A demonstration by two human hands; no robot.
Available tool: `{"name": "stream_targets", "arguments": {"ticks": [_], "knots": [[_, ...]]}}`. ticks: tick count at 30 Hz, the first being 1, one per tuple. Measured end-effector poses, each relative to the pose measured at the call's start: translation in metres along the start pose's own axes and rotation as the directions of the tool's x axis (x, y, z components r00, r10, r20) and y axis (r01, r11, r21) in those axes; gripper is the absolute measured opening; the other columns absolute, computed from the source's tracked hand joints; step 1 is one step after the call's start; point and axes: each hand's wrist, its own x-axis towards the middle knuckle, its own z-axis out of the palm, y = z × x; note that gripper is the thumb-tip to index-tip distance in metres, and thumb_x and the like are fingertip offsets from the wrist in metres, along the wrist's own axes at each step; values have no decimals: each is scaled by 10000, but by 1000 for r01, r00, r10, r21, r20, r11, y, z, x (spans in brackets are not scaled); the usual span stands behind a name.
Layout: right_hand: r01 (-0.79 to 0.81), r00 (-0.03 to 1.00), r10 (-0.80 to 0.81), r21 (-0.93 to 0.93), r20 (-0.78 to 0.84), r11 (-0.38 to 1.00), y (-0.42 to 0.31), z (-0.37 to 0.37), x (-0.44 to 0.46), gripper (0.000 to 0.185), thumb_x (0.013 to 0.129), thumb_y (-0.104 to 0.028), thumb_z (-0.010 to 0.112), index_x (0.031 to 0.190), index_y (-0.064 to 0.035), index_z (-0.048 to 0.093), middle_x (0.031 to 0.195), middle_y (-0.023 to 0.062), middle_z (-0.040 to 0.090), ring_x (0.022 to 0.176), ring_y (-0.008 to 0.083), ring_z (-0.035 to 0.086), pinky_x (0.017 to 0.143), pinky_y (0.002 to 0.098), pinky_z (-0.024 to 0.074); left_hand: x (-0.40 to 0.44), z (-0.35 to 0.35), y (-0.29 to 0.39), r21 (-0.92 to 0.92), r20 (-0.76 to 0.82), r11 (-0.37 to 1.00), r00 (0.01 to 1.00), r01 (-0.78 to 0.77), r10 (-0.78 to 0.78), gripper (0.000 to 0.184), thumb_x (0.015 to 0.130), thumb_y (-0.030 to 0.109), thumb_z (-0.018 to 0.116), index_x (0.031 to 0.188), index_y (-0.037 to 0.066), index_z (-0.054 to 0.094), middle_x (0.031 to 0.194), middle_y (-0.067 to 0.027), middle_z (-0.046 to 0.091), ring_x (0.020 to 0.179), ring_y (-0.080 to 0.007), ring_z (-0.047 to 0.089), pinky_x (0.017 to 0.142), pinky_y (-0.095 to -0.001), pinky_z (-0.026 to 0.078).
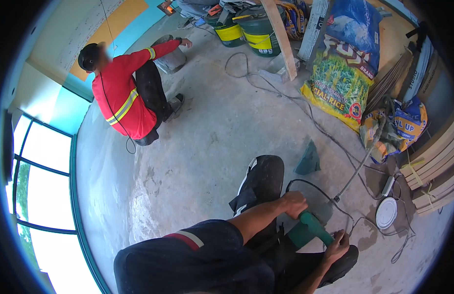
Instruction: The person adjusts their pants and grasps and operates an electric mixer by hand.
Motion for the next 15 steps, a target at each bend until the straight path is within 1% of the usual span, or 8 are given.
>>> {"name": "stream_targets", "arguments": {"ticks": [4, 10, 13, 15], "knots": [[8, 1000, -8, -14, -17, 1000, -1, 1, -1, 411, 941, -300, 510, 768, 59, 611, 636, 133, 607, 584, 218, 551, 577, 370, 426, 2, -8, 2, -1, 87, 1000, 996, 29, -29, 163, 622, 262, 636, 667, 106, 655, 684, -143, 651, 691, -338, 662, 687, -445, 527], [0, 1000, 0, -25, -12, 1000, 1, 1, 0, 423, 942, -311, 507, 772, 61, 614, 637, 134, 609, 586, 225, 554, 580, 376, 428, -1, -17, 6, 15, 76, 1000, 997, 24, -25, 171, 633, 272, 634, 667, 106, 663, 701, -142, 664, 711, -327, 672, 691, -437, 531], [9, 1000, -9, -25, -24, 1000, 1, 2, -1, 428, 943, -318, 508, 776, 62, 614, 641, 135, 611, 590, 222, 555, 581, 371, 428, 0, -7, 3, 25, 26, 1000, 1000, 13, -13, 174, 637, 273, 634, 662, 103, 668, 702, -143, 668, 716, -325, 675, 693, -432, 532], [6, 1000, -6, -27, -16, 1000, 0, 1, 0, 431, 943, -322, 509, 779, 63, 615, 643, 134, 612, 593, 217, 556, 582, 367, 429, 1, -9, 4, 32, 77, 999, 997, 18, -20, 175, 637, 271, 633, 664, 102, 670, 702, -144, 667, 712, -327, 675, 692, -431, 533]]}}
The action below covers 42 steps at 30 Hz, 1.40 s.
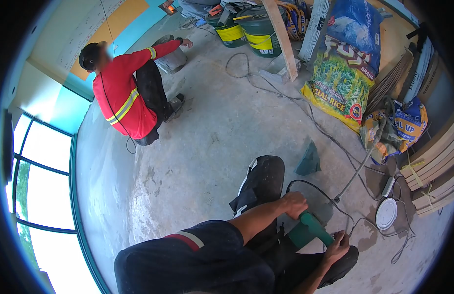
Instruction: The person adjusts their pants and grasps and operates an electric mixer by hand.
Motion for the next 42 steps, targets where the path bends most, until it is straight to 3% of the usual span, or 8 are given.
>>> {"name": "stream_targets", "arguments": {"ticks": [13, 16, 22, 28, 31, 37, 40, 42], "knots": [[-11, 1000, 11, 43, 6, 999, -6, -2, -1, 419, 941, -305, 520, 788, 73, 615, 648, 134, 617, 594, 201, 553, 578, 355, 431, -5, -4, 1, 8, -117, 999, 993, -31, 32, 177, 624, 269, 637, 667, 101, 669, 691, -153, 659, 694, -335, 669, 687, -435, 531], [-15, 1000, 15, 49, 15, 999, -5, -2, -1, 418, 942, -305, 520, 794, 74, 615, 657, 135, 622, 603, 199, 561, 583, 352, 435, -4, -6, 2, -13, -54, 1000, 999, -5, 4, 176, 616, 267, 640, 664, 100, 669, 692, -155, 660, 699, -335, 671, 691, -435, 532], [-36, 999, 35, 44, 24, 998, -6, -3, -1, 415, 943, -303, 520, 804, 77, 614, 674, 139, 627, 616, 203, 574, 595, 346, 443, -7, -10, 4, -9, -102, 1000, 995, -17, 16, 165, 605, 255, 643, 656, 100, 666, 691, -151, 663, 701, -335, 672, 693, -433, 533], [-21, 1000, 21, 42, 12, 999, -7, -2, -1, 414, 946, -301, 515, 795, 73, 609, 667, 136, 622, 603, 203, 562, 586, 349, 436, -7, -17, 4, -13, -54, 1000, 998, -20, 19, 158, 606, 242, 644, 667, 99, 672, 704, -151, 666, 715, -336, 673, 702, -431, 532], [-9, 1000, 8, 39, 16, 999, -5, -2, 0, 412, 947, -298, 511, 787, 69, 605, 657, 137, 617, 595, 207, 555, 581, 357, 429, -4, -20, 5, -13, 59, 1000, 998, 12, -11, 158, 606, 240, 644, 671, 99, 673, 702, -151, 664, 715, -336, 672, 699, -432, 531], [0, 1000, -1, 29, 20, 1000, 1, -2, 0, 413, 948, -302, 513, 783, 65, 606, 651, 137, 611, 598, 218, 555, 588, 366, 430, -6, -7, 2, -39, -105, 999, 994, 9, -13, 163, 607, 239, 640, 674, 95, 682, 726, -165, 674, 738, -327, 680, 715, -427, 536], [-7, 1000, 7, 27, 22, 1000, 6, -1, 1, 418, 949, -310, 514, 789, 63, 610, 655, 136, 615, 602, 220, 560, 591, 367, 433, -5, -20, 6, -35, 38, 999, 999, 37, -35, 176, 607, 239, 639, 690, 92, 689, 736, -170, 678, 743, -325, 682, 720, -425, 540], [-5, 1000, 4, 36, 23, 999, 8, -1, 1, 422, 949, -316, 515, 792, 63, 614, 658, 136, 618, 603, 221, 563, 592, 367, 434, -5, -19, 5, -26, 18, 999, 1000, 24, -24, 182, 607, 239, 639, 700, 92, 692, 731, -166, 678, 735, -327, 682, 718, -425, 541]]}}
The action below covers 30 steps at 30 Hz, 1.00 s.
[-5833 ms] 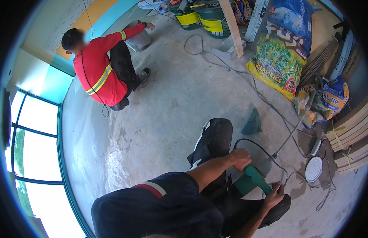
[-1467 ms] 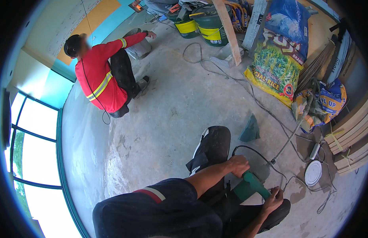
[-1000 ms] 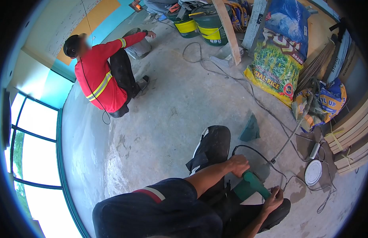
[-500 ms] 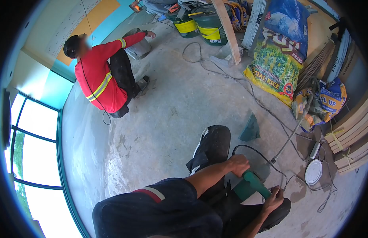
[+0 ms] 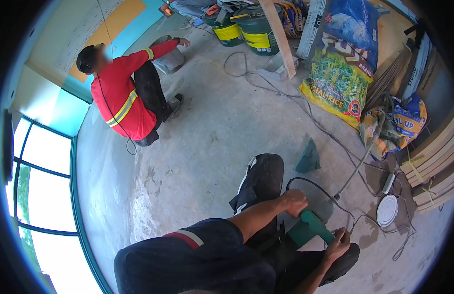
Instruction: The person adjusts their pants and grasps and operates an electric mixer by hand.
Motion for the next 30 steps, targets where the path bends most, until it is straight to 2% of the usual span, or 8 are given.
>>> {"name": "stream_targets", "arguments": {"ticks": [4, 10, 16, 19, 22, 24, 28, 30], "knots": [[6, 1000, -6, -3, -9, 1000, -3, 0, 0, 429, 949, -321, 515, 788, 63, 616, 660, 136, 621, 602, 223, 565, 592, 368, 436, 1, 1, -1, 0, 24, 1000, 1000, 2, -2, 177, 608, 245, 639, 686, 93, 685, 712, -159, 672, 718, -334, 678, 709, -428, 539], [-2, 1000, 2, -25, -13, 1000, -11, -1, -1, 423, 947, -317, 510, 791, 62, 615, 649, 142, 617, 597, 232, 567, 585, 376, 436, -2, 8, -3, -6, -133, 999, 990, -44, 42, 173, 614, 257, 639, 655, 91, 663, 686, -158, 659, 696, -339, 670, 689, -433, 533], [1, 1000, -1, -32, -11, 1000, -8, -1, 0, 423, 948, -315, 506, 784, 61, 612, 649, 143, 614, 594, 226, 558, 583, 375, 431, -2, 5, -2, 8, -109, 1000, 994, -27, 28, 172, 603, 260, 645, 647, 94, 659, 670, -158, 651, 674, -341, 665, 675, -435, 530], [11, 1000, -11, -11, 5, 1000, -10, -2, -1, 427, 947, -319, 510, 774, 60, 604, 641, 132, 606, 588, 211, 543, 576, 367, 423, 0, 24, -9, 14, -280, 996, 956, -89, 89, 171, 593, 264, 651, 633, 98, 648, 655, -156, 643, 657, -342, 658, 659, -440, 524], [11, 1000, -11, 13, -25, 1000, -12, 1, -2, 438, 944, -330, 516, 754, 59, 586, 618, 114, 584, 571, 189, 517, 558, 357, 408, 1, 30, -11, 16, -261, 996, 961, -88, 89, 171, 581, 267, 654, 622, 102, 637, 634, -150, 630, 637, -342, 649, 641, -447, 515], [15, 999, -14, 14, -38, 1000, -11, 1, -2, 441, 945, -331, 516, 751, 60, 582, 613, 110, 577, 568, 183, 508, 553, 355, 403, 1, 43, -12, 57, -428, 993, 896, -103, 117, 173, 581, 270, 654, 622, 102, 637, 632, -149, 629, 638, -341, 649, 642, -448, 515], [-4, 1000, 4, 3, -1, 1000, -9, -1, -1, 415, 948, -302, 515, 775, 65, 603, 645, 134, 606, 592, 207, 539, 580, 362, 422, 1, 31, -11, 29, -313, 995, 945, -92, 96, 176, 583, 274, 653, 618, 101, 638, 628, -151, 629, 636, -342, 651, 642, -448, 517], [-13, 1000, 13, 6, 2, 1000, -9, -1, -1, 416, 948, -303, 516, 776, 66, 605, 646, 134, 608, 594, 207, 542, 580, 362, 422, 1, 32, -11, 34, -337, 994, 935, -106, 111, 175, 590, 271, 651, 619, 100, 641, 633, -156, 634, 641, -341, 656, 645, -445, 521]]}}
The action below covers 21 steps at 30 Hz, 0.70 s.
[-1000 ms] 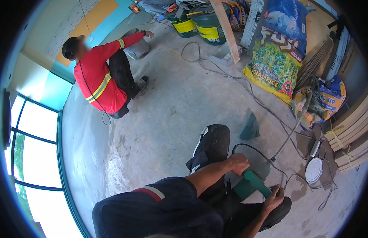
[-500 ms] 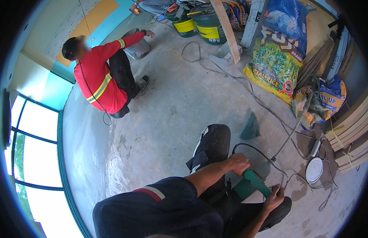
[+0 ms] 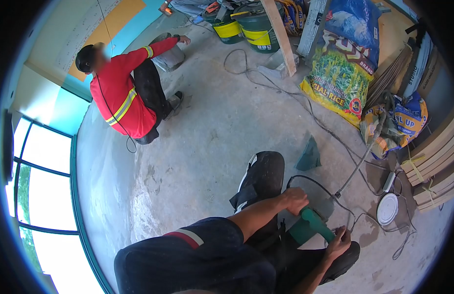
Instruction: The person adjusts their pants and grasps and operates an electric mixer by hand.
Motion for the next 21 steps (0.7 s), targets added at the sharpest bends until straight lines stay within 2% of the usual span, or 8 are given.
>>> {"name": "stream_targets", "arguments": {"ticks": [4, 7, 10, 16, 19, 21], "knots": [[-3, 1000, 3, -4, 4, 1000, -1, -1, 0, 417, 947, -306, 518, 784, 66, 609, 649, 133, 611, 596, 207, 544, 582, 361, 423, 2, -6, 2, 3, 66, 1000, 998, 19, -19, 170, 596, 262, 646, 624, 95, 647, 640, -160, 642, 649, -341, 663, 651, -444, 528], [4, 1000, -4, 4, -14, 1000, 0, 1, 0, 419, 945, -312, 520, 795, 67, 616, 650, 133, 614, 597, 212, 549, 587, 364, 429, 7, -17, 5, -12, 245, 998, 968, 67, -63, 170, 603, 260, 641, 625, 92, 648, 648, -155, 648, 660, -341, 666, 659, -444, 532], [13, 1000, -13, -4, -23, 1000, 2, 0, -1, 424, 944, -322, 522, 807, 67, 623, 651, 134, 617, 600, 217, 557, 594, 367, 436, 11, -23, 7, -1, 354, 994, 930, 106, -99, 174, 613, 261, 634, 641, 91, 657, 666, -155, 655, 679, -340, 669, 673, -441, 534], [-3, 1000, 1, -51, -26, 999, -4, 0, -1, 430, 946, -326, 518, 811, 68, 624, 653, 140, 618, 603, 214, 558, 596, 364, 440, 11, -21, 4, -1, 332, 997, 941, 71, -66, 188, 632, 268, 625, 677, 91, 672, 706, -163, 665, 713, -337, 673, 698, -437, 532], [3, 1000, -4, -26, -12, 1000, -8, -1, -1, 432, 947, -325, 516, 808, 71, 619, 655, 148, 616, 602, 215, 557, 593, 365, 438, 8, -25, 5, -27, 256, 998, 966, 50, -41, 190, 636, 271, 624, 673, 90, 670, 706, -160, 666, 708, -339, 672, 700, -438, 531], [-5, 1000, 5, -12, -9, 1000, -9, -1, -2, 435, 948, -326, 514, 805, 72, 615, 657, 153, 615, 601, 217, 557, 592, 367, 438, 11, -22, 5, 2, 320, 997, 945, 72, -68, 193, 640, 273, 622, 670, 88, 669, 706, -161, 665, 706, -339, 672, 697, -436, 531]]}}
